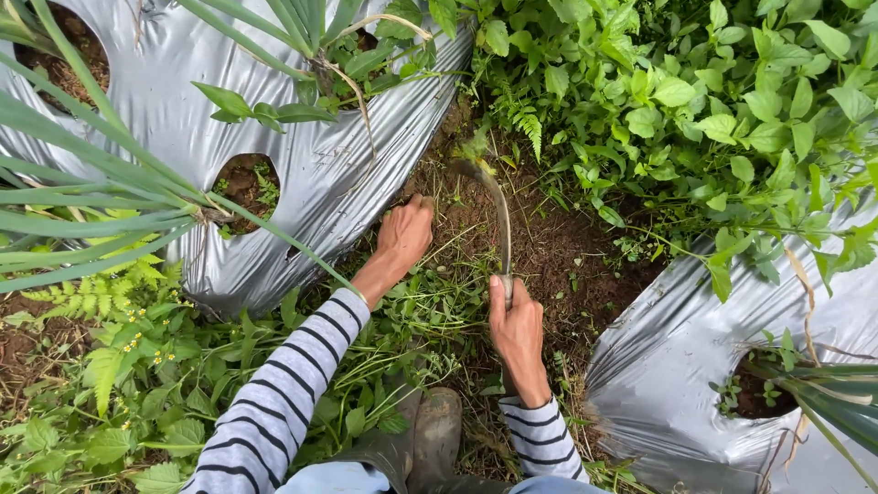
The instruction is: The person uses a sickle to cut weeds growing between rows of plants covered with plastic mulch. They hold the weeds with one hand and slice them near the base with the other, clearing the soil between the crop rows.
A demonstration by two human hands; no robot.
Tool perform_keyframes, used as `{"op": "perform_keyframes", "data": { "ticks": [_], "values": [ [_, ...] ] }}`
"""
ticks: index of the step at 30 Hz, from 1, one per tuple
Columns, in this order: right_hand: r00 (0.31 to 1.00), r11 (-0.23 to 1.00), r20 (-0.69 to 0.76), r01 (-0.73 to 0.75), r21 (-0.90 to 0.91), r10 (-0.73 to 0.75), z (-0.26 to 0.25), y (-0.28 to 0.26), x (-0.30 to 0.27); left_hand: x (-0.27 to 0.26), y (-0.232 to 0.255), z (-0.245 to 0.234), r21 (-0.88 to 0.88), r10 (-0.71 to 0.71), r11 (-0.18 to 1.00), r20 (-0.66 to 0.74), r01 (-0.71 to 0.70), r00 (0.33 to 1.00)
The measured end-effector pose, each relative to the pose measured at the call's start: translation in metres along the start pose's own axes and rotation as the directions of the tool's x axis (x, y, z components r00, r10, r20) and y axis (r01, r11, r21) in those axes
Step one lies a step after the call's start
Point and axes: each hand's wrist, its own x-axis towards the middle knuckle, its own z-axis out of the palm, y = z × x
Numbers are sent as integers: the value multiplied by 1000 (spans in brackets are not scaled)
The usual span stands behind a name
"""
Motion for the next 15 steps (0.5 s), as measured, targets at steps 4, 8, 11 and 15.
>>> {"op": "perform_keyframes", "data": {
  "ticks": [4, 8, 11, 15],
  "values": [
    [999, 998, 28, 27, 53, -28, 7, -11, 11, -3, 11, -9, 0, 17, 1000, -17, -17, 1000],
    [991, 992, 78, -112, 56, 108, 2, -3, -22, -21, 13, -24, -36, -18, 999, 18, 19, 1000],
    [1000, 998, 2, -30, 59, 30, -4, 0, -20, -40, 26, -50, 68, 45, 997, 25, -46, 999],
    [998, 996, -2, 68, 63, -68, 6, -8, -3, -31, 12, -10, 86, 115, 990, -8, -114, 993]
  ]
}}
